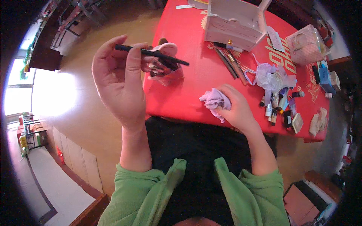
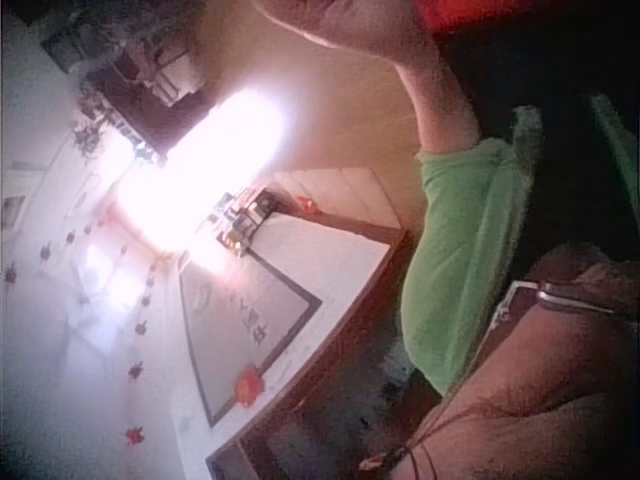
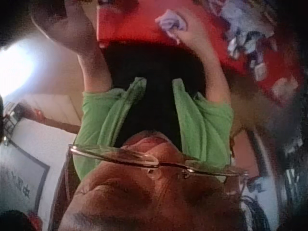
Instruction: The person wipes multiple makeup brushes one by one with a purple cloth on a red table, then places them into a white organizer. The person also folds the cloth and places it into a drawer of the organizer.
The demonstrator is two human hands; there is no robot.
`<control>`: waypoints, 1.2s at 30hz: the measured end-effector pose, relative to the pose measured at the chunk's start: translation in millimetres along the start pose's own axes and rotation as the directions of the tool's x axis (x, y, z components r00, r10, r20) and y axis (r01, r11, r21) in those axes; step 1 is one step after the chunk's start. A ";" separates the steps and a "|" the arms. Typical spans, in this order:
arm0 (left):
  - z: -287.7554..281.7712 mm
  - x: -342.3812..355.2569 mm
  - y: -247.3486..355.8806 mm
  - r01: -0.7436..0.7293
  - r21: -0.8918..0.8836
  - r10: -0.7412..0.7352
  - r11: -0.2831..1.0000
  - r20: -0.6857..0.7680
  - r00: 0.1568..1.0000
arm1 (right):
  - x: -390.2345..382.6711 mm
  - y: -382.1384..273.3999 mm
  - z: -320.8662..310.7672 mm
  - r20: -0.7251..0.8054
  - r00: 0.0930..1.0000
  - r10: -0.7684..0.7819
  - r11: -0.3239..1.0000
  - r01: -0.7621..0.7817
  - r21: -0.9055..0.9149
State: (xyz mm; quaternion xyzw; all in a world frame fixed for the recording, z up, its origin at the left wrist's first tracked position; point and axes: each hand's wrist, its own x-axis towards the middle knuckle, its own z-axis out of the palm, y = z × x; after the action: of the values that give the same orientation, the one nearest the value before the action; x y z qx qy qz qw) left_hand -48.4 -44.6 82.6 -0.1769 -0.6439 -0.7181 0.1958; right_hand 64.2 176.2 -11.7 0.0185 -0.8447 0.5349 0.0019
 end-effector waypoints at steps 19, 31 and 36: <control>-5.4 -2.2 -29.7 -0.364 0.705 0.207 0.609 0.302 0.930 | 0.5 -1.5 -1.6 0.032 0.999 -0.002 0.996 0.005 -0.084; 44.4 -62.3 -45.9 -0.016 0.394 -0.193 0.919 0.486 0.852 | 2.0 11.4 -14.6 -0.213 0.976 0.042 0.912 -0.125 -0.391; 57.9 -76.8 -86.1 0.543 0.328 -0.632 0.773 0.467 0.618 | 5.8 15.6 -18.3 -0.169 0.974 0.150 0.875 -0.210 -0.436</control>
State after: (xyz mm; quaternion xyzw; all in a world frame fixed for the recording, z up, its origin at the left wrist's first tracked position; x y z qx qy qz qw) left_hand -26.0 25.2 -23.7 -0.1396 -0.7473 -0.6068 -0.2322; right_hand 57.6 199.3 -17.8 -0.0961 -0.9417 0.3223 0.0114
